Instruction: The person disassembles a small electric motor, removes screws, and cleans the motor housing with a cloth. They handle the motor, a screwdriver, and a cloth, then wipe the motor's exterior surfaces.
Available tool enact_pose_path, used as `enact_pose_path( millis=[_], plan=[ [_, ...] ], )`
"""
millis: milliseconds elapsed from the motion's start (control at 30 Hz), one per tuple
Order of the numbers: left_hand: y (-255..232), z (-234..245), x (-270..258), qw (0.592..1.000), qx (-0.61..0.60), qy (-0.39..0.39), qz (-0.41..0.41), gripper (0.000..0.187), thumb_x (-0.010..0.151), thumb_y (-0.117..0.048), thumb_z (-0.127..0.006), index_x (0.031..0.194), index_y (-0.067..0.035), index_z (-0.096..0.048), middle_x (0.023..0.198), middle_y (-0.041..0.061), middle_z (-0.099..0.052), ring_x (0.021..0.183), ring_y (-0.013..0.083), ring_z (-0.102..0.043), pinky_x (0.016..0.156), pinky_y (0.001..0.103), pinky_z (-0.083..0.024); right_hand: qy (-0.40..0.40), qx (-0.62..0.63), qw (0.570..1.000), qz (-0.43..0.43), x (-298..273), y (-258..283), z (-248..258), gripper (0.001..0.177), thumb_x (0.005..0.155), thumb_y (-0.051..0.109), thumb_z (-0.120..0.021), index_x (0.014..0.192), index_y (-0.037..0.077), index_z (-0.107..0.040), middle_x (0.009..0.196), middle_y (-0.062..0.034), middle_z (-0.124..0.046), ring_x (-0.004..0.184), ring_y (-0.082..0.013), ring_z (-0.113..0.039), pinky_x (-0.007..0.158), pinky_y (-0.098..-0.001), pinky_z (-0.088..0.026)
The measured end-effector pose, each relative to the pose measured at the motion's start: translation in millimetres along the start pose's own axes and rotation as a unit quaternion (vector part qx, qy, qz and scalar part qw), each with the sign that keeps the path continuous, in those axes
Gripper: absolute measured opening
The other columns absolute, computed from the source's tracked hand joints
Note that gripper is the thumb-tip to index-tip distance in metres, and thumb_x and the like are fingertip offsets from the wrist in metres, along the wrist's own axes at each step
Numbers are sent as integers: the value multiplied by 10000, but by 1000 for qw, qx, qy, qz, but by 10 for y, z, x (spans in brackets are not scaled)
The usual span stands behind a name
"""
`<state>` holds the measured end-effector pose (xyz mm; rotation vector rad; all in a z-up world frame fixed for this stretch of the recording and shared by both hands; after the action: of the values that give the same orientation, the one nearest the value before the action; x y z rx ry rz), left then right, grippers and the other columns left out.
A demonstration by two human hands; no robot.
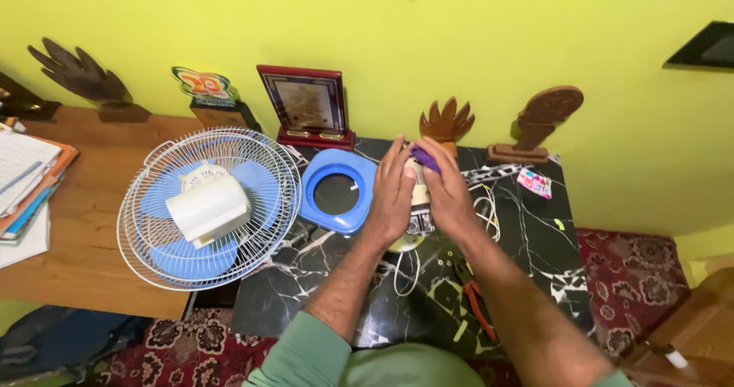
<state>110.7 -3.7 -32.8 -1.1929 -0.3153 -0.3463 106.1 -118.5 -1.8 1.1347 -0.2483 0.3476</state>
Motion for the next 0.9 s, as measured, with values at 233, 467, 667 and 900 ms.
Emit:
enact_pose_path(
  millis=[233,467,667,900],
  plan=[
    [54,46,-29,990,-122,-49,55,633,1059,-254,-405,1608,2,-225,1689,219,-232,1571,349,-206,1263,435,-156,54,38,998,-14,-525,189,8,506,1084,162,-355,1574,33,-362,1701,-204,-240,1598,-322,-164,1260,-414,-132],
    [235,-30,-29,991,-112,-50,44,568,1073,-175,-406,1606,-22,-283,1634,214,-366,1526,355,-345,1265,425,-241,45,-93,993,64,-502,298,45,424,962,25,-598,1384,55,-621,1514,-181,-549,1494,-339,-431,1236,-412,-328],
    [197,-39,-117,994,-64,-41,79,471,1087,-232,-417,1545,-128,-442,1552,202,-475,1461,357,-450,1243,424,-328,-120,-51,991,9,-463,221,250,283,973,54,-712,1254,20,-692,1293,-162,-672,1191,-288,-612,1079,-372,-472],
    [46,-82,-120,996,24,-40,75,560,1048,-304,-486,1559,-103,-378,1591,275,-301,1464,450,-275,1206,531,-207,-131,-54,976,-164,24,-92,315,302,951,172,-670,1217,31,-685,1147,-148,-712,1016,-204,-676,931,-320,-529]
  ],
)
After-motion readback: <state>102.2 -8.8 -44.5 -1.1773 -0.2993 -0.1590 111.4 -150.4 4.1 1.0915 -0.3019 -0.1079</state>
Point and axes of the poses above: each hand's wrist, its own x-axis towards the middle knuckle, its own z-axis out of the back of the hand, y = z × x, the point moved 9 cm from there along x, towards the middle knuckle
